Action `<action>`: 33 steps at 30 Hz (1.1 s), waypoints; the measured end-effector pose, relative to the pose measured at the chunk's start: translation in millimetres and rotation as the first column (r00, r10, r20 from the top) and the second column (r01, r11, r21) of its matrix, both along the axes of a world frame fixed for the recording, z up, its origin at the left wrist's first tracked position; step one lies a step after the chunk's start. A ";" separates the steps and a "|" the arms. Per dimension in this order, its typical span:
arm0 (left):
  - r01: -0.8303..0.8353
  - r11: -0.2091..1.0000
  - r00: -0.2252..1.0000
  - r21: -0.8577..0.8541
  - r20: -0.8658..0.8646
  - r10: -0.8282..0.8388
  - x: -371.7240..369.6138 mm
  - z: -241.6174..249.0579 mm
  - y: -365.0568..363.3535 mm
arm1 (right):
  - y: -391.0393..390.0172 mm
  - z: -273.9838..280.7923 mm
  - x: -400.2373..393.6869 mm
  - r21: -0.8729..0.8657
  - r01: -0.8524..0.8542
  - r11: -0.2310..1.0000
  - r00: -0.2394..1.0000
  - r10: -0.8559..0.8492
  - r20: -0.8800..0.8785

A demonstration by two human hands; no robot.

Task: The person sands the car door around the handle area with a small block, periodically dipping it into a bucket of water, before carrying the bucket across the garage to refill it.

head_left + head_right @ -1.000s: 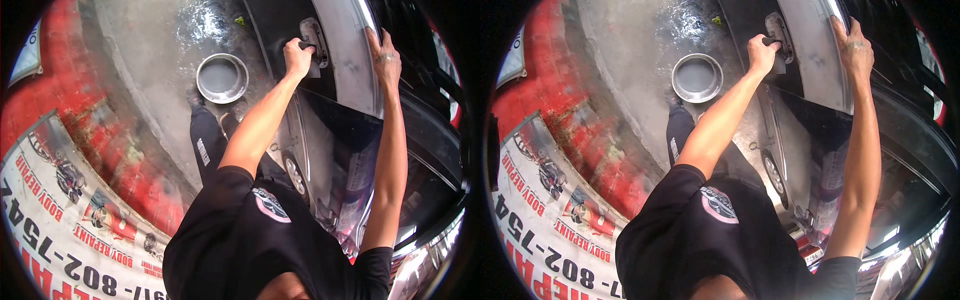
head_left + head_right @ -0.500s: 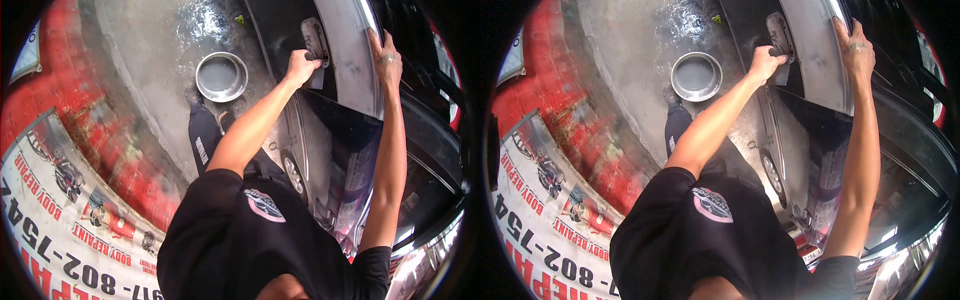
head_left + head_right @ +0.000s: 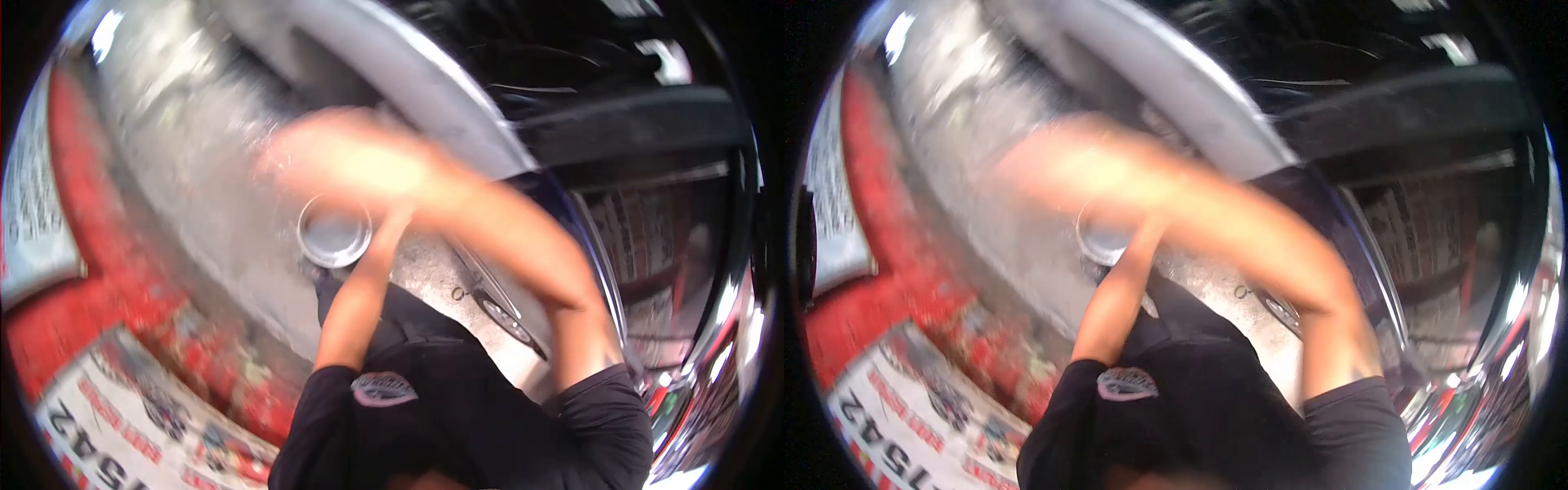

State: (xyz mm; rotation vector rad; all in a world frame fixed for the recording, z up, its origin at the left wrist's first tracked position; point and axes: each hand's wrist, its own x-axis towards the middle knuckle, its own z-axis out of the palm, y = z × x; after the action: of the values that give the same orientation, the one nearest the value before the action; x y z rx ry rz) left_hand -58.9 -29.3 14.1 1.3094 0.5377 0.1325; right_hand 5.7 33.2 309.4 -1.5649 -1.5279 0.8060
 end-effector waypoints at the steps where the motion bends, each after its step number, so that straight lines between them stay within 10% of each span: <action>1: 0.055 0.994 0.993 0.093 -0.113 -0.045 -1.7 -2.5 -0.4 | 21.6 25.1 -37.7 0.219 -0.195 0.956 0.980 0.196 0.019; 3: 0.043 0.965 0.973 -0.259 -0.207 -0.098 -15.9 16.3 7.3 | 45.0 70.7 -98.9 0.484 -0.344 0.804 0.936 0.332 0.114; 6: 0.011 0.980 0.953 -0.200 -0.293 -0.071 -57.3 -17.2 33.1 | 54.3 107.1 -144.7 0.628 -0.455 0.632 0.861 0.493 0.127; 8: 0.019 0.960 0.889 0.279 -0.445 0.111 -102.1 -59.1 64.9 | 60.2 97.5 -159.0 0.646 -0.492 0.584 0.814 0.573 0.101; 11: -0.393 0.870 0.865 0.298 -0.201 0.459 -192.9 -232.2 104.3 | 40.5 -9.9 -115.6 0.073 -0.217 0.974 0.970 0.206 0.127; 13: -0.280 0.912 0.730 0.301 -0.550 0.406 -265.8 -196.3 150.9 | -30.9 -111.6 -86.8 -0.303 0.307 0.902 0.663 0.026 0.748; 15: -0.245 0.895 0.650 0.373 -0.622 0.437 -335.8 -162.4 193.2 | -147.5 -180.8 -97.6 -0.576 0.027 0.817 0.875 0.259 0.409; 19: -0.313 0.824 0.494 0.473 -0.660 0.567 -465.7 -103.6 225.1 | -439.1 -346.4 -180.0 -0.837 0.134 0.531 0.986 -0.155 0.059; 21: -0.341 0.769 0.429 0.541 -0.638 0.639 -514.9 -92.0 223.5 | -427.9 -262.7 -212.1 -0.916 0.021 0.402 0.792 -0.565 -0.230; 22: -0.300 0.747 0.360 0.593 -0.655 0.664 -521.7 -69.9 222.2 | -408.1 -220.1 -226.0 -0.975 -0.015 0.222 0.478 -0.855 -0.202; 26: -0.355 0.762 0.360 0.541 -0.674 0.646 -576.6 -159.7 239.3 | -378.9 -166.4 -221.1 -0.879 0.206 0.429 0.359 -0.869 -0.340; 29: -0.314 0.838 0.499 0.446 -0.673 0.545 -482.5 -94.7 239.5 | -293.0 -80.5 -182.7 -0.640 0.463 0.614 0.053 -0.740 -0.671; 33: 0.053 0.782 0.767 0.621 -0.527 0.366 -353.3 -29.2 266.3 | -203.4 20.3 -161.8 -0.325 0.652 0.685 0.579 -0.727 -0.369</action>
State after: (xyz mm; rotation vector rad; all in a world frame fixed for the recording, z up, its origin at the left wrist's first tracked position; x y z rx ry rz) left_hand -412.1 237.0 -15.1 1.9567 1.2741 0.0035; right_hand -156.1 -170.2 329.8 -1.7226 -0.4061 0.7589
